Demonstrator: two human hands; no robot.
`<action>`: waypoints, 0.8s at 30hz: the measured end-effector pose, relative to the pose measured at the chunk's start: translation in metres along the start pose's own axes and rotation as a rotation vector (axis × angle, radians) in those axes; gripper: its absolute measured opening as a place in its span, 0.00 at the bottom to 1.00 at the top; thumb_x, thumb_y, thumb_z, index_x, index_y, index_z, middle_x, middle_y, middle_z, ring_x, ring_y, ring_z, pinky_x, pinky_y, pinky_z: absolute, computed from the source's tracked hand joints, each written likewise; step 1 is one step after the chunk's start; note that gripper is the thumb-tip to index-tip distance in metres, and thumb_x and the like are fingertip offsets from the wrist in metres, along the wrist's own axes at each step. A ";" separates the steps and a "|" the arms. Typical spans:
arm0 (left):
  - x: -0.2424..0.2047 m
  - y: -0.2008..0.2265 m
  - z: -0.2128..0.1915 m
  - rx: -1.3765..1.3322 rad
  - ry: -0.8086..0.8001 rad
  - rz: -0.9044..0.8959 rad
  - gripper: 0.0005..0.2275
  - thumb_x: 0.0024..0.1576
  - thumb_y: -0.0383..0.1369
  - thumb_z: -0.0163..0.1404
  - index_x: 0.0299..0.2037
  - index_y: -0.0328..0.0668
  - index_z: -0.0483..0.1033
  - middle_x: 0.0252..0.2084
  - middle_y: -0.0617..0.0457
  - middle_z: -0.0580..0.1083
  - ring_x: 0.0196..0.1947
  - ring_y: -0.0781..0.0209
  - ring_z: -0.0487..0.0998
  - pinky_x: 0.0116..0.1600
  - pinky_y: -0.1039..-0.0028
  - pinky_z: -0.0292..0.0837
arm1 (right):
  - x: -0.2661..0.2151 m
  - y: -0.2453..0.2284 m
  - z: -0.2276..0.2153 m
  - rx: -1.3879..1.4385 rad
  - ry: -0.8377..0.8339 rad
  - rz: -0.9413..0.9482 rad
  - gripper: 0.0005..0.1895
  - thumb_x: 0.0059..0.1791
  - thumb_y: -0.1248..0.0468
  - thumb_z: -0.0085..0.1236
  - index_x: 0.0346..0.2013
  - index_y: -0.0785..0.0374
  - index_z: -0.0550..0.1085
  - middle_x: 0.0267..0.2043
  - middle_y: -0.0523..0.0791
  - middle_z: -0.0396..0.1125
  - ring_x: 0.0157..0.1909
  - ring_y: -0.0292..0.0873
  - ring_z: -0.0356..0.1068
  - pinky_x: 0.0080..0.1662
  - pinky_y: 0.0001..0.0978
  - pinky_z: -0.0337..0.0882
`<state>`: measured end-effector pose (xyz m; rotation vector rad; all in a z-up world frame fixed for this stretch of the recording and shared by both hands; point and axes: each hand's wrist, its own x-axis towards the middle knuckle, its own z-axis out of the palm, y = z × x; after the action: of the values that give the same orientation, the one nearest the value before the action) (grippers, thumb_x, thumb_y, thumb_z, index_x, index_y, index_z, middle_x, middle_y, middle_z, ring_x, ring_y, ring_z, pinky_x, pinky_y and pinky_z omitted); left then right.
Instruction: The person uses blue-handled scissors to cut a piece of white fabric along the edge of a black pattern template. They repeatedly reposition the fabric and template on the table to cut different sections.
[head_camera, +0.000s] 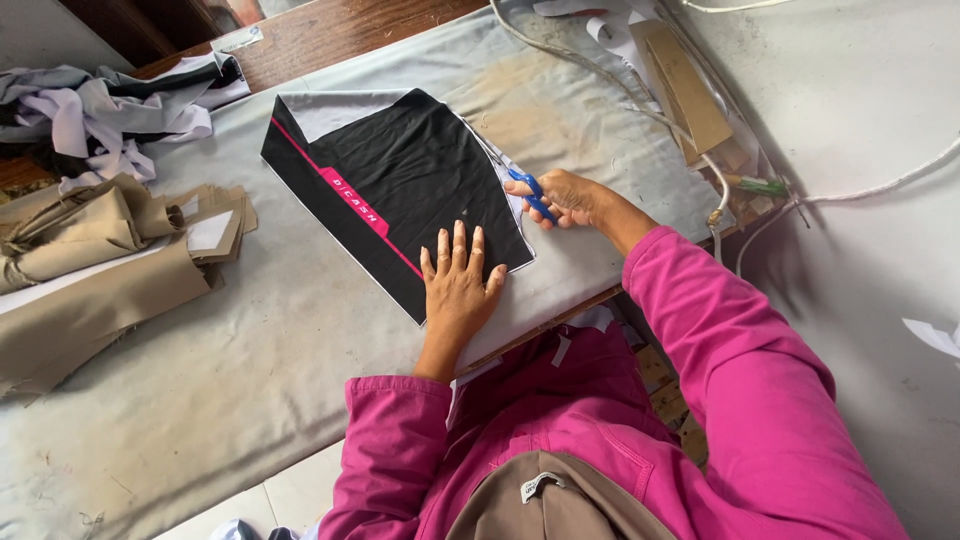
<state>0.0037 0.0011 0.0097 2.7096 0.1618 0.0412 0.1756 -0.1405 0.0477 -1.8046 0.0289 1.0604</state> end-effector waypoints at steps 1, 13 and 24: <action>0.000 0.000 0.000 0.001 -0.001 -0.001 0.27 0.57 0.50 0.35 0.65 0.49 0.54 0.68 0.44 0.52 0.69 0.47 0.45 0.66 0.47 0.28 | 0.004 -0.001 -0.002 -0.019 -0.001 0.002 0.25 0.36 0.42 0.62 0.25 0.62 0.70 0.15 0.44 0.62 0.14 0.38 0.63 0.12 0.15 0.49; 0.000 0.001 -0.002 0.004 -0.024 -0.013 0.27 0.58 0.50 0.33 0.66 0.50 0.53 0.68 0.45 0.50 0.69 0.48 0.44 0.66 0.47 0.27 | 0.015 -0.013 -0.016 -0.154 -0.004 -0.026 0.22 0.35 0.49 0.65 0.25 0.64 0.70 0.15 0.47 0.63 0.14 0.38 0.64 0.12 0.14 0.50; 0.005 -0.015 0.028 -0.027 0.174 0.042 0.23 0.54 0.48 0.45 0.59 0.53 0.64 0.61 0.49 0.61 0.64 0.50 0.56 0.65 0.50 0.39 | 0.084 0.010 -0.032 0.206 0.442 -0.164 0.16 0.46 0.54 0.46 0.37 0.64 0.66 0.25 0.48 0.68 0.21 0.41 0.71 0.14 0.25 0.68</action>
<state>0.0085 0.0039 -0.0217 2.6809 0.1548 0.2896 0.2435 -0.1342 -0.0123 -1.7851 0.2444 0.5098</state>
